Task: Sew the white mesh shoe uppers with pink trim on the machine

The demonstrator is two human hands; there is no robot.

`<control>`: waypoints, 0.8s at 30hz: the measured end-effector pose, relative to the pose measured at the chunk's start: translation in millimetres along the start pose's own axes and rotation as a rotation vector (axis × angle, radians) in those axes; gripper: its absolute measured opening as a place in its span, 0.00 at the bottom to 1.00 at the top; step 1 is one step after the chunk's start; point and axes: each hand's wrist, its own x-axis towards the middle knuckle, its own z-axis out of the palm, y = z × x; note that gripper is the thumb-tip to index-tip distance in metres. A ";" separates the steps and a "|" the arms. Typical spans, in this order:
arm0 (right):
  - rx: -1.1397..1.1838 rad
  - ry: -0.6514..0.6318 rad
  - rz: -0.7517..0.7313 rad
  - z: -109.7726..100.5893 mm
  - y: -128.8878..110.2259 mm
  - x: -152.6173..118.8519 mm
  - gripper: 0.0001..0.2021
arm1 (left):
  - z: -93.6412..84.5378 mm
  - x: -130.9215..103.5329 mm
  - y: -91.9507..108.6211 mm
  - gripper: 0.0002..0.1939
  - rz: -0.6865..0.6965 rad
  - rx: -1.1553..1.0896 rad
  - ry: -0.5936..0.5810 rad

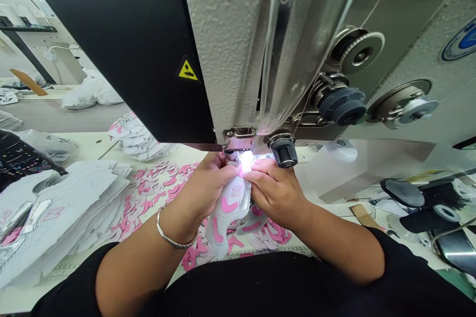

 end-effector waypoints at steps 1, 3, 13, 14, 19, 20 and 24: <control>0.000 -0.007 0.005 -0.2 -0.1 0.1 0.11 | 0.3 -0.3 -0.4 0.08 0.007 -0.003 0.014; 0.001 -0.017 0.010 -0.8 -0.6 0.5 0.11 | 1.1 -0.7 -1.0 0.09 0.017 -0.008 0.035; -0.001 -0.002 -0.012 -3.1 -0.6 2.9 0.11 | 3.7 0.2 -0.9 0.14 -0.008 -0.023 0.130; -0.004 0.000 -0.011 -3.1 -0.5 2.8 0.11 | 3.5 0.2 -1.2 0.14 -0.006 -0.029 0.133; 0.002 -0.010 -0.020 -3.9 0.1 3.6 0.11 | 2.5 -0.1 -2.5 0.13 0.010 -0.057 0.097; 0.007 -0.014 -0.016 -4.0 0.6 4.0 0.11 | 2.2 -0.2 -2.8 0.13 0.014 -0.060 0.089; 0.039 -0.035 0.007 -3.9 3.9 5.6 0.12 | 0.3 -1.7 -3.8 0.12 0.002 -0.086 0.068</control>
